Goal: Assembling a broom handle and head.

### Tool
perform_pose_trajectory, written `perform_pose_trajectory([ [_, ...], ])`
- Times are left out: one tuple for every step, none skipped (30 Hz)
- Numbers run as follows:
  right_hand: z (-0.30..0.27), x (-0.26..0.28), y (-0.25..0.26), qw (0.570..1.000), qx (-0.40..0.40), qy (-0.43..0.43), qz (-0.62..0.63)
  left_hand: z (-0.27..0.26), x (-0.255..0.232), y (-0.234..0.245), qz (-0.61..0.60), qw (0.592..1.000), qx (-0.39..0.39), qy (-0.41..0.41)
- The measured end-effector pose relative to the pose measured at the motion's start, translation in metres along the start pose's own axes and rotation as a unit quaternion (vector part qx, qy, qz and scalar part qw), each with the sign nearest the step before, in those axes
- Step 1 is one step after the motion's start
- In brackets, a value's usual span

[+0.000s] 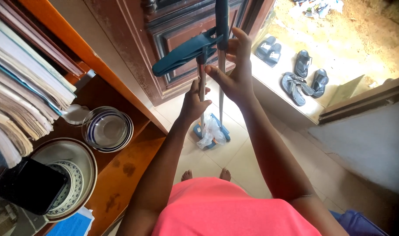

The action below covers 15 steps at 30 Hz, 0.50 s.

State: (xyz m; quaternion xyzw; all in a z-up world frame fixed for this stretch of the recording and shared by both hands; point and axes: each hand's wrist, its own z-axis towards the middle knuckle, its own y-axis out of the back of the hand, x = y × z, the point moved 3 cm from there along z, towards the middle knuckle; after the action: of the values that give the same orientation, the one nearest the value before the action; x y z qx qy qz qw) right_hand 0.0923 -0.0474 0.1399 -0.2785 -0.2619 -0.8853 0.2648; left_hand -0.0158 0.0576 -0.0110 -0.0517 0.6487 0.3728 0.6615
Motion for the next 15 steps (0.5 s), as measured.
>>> perform_pose_trajectory([
  [0.001,0.000,-0.001,1.000,0.000,0.000,0.000,0.000,0.002,0.000,0.000,1.000,0.000,0.000],
  [0.001,-0.001,-0.002,1.000,0.002,-0.002,0.006,0.000,0.002,0.001,0.005,1.000,-0.015,-0.022],
  [0.002,-0.001,-0.003,1.000,0.005,-0.003,0.013,0.000,0.002,0.003,0.010,0.998,-0.031,-0.045],
  [0.003,-0.002,-0.004,1.000,0.005,-0.002,0.013,0.001,0.000,0.006,0.010,0.998,-0.031,-0.045],
  [0.004,-0.004,-0.005,1.000,0.010,-0.003,0.026,0.001,-0.002,0.008,0.001,0.999,-0.026,-0.048],
  [0.004,-0.006,-0.007,0.999,0.015,-0.005,0.039,0.002,-0.003,0.010,-0.007,0.999,-0.021,-0.050],
  [0.005,-0.004,-0.007,0.999,0.015,-0.004,0.039,0.003,-0.001,0.010,-0.007,0.998,-0.021,-0.050],
  [0.006,-0.002,-0.008,0.999,0.016,-0.009,0.037,0.004,0.000,0.010,-0.005,0.998,-0.018,-0.057],
  [0.007,0.000,-0.008,0.999,0.017,-0.014,0.035,0.005,0.002,0.010,-0.003,0.998,-0.015,-0.063],
  [0.006,-0.001,-0.009,0.999,0.017,-0.014,0.035,0.005,0.004,0.010,-0.003,0.998,-0.015,-0.063],
  [0.005,-0.003,-0.009,0.999,0.016,-0.021,0.034,0.005,0.005,0.010,0.000,0.996,-0.022,-0.083],
  [0.005,-0.004,-0.009,0.999,0.014,-0.027,0.032,0.005,0.006,0.010,0.004,0.994,-0.029,-0.103],
  [0.003,-0.005,-0.009,0.999,0.014,-0.028,0.032,0.005,0.008,0.010,0.003,0.994,-0.029,-0.103],
  [0.002,-0.007,-0.009,0.999,0.011,-0.027,0.028,0.005,0.010,0.010,0.006,0.994,-0.033,-0.105],
  [0.002,-0.008,-0.008,0.999,0.006,-0.027,0.023,0.005,0.012,0.010,0.010,0.993,-0.036,-0.108],
])
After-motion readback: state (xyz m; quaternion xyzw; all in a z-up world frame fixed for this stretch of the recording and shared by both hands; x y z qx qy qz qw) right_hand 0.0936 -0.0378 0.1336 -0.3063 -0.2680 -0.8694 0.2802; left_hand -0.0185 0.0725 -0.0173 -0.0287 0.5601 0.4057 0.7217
